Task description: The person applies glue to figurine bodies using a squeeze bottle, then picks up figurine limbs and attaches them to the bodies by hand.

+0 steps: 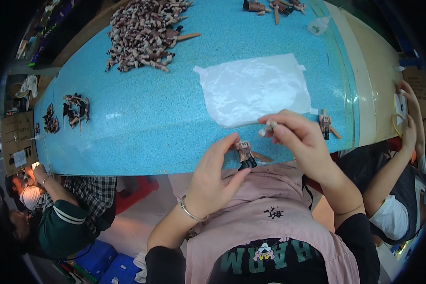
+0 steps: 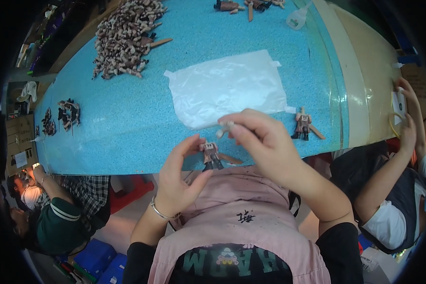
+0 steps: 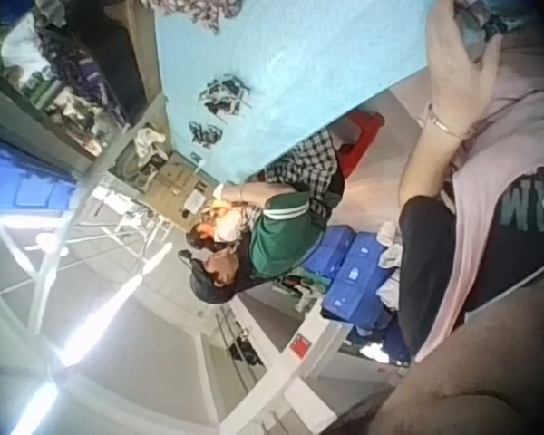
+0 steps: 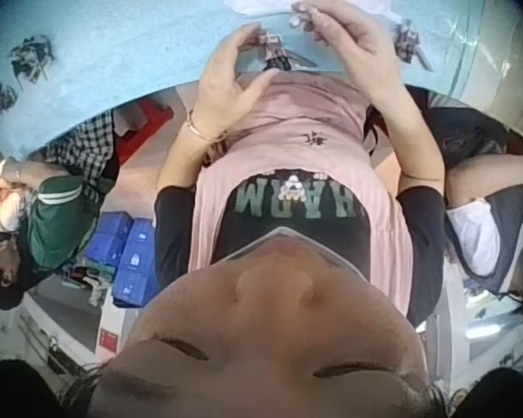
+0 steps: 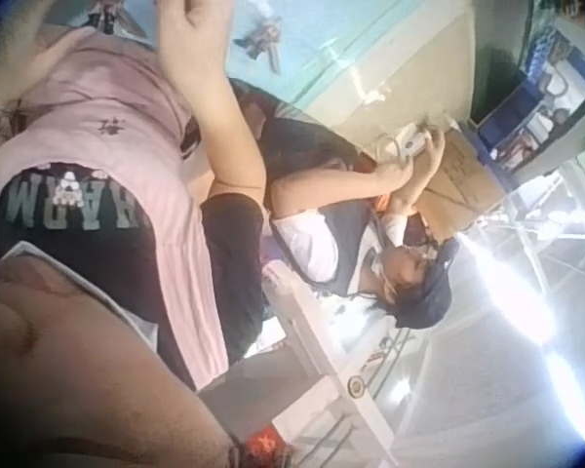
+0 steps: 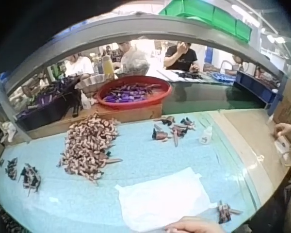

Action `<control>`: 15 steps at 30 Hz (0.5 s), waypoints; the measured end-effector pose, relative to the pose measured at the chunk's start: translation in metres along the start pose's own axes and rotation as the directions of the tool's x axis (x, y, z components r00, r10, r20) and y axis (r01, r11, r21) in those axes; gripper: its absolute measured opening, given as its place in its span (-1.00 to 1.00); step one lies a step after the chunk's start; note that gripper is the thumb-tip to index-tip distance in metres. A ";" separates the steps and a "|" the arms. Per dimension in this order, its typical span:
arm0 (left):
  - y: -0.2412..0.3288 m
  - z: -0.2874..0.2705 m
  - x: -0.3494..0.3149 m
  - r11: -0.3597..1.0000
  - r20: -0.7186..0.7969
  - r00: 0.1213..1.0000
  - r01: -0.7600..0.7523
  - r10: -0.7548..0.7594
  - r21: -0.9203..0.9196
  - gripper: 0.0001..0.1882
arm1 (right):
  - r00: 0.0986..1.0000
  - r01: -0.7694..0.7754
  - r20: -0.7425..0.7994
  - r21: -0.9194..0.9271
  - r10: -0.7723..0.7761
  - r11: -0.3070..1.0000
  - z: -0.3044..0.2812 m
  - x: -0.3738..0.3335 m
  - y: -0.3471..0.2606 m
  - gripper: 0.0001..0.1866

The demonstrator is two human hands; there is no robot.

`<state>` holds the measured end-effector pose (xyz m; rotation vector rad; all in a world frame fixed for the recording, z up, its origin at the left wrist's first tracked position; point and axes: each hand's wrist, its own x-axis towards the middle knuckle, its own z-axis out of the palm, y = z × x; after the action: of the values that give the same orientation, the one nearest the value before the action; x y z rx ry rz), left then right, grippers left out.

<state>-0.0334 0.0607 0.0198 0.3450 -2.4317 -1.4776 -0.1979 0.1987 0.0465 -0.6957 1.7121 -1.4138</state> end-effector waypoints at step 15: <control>-0.001 0.000 0.000 1.000 0.019 1.000 0.016 -0.016 -0.021 -0.30 | 0.954 0.281 0.182 -0.272 -0.238 0.920 0.027 -0.017 0.009 -0.72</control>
<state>-0.0333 0.0603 0.0186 0.3486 -2.4311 -1.5193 -0.1653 0.2003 0.0404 -1.2023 1.7803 -1.2528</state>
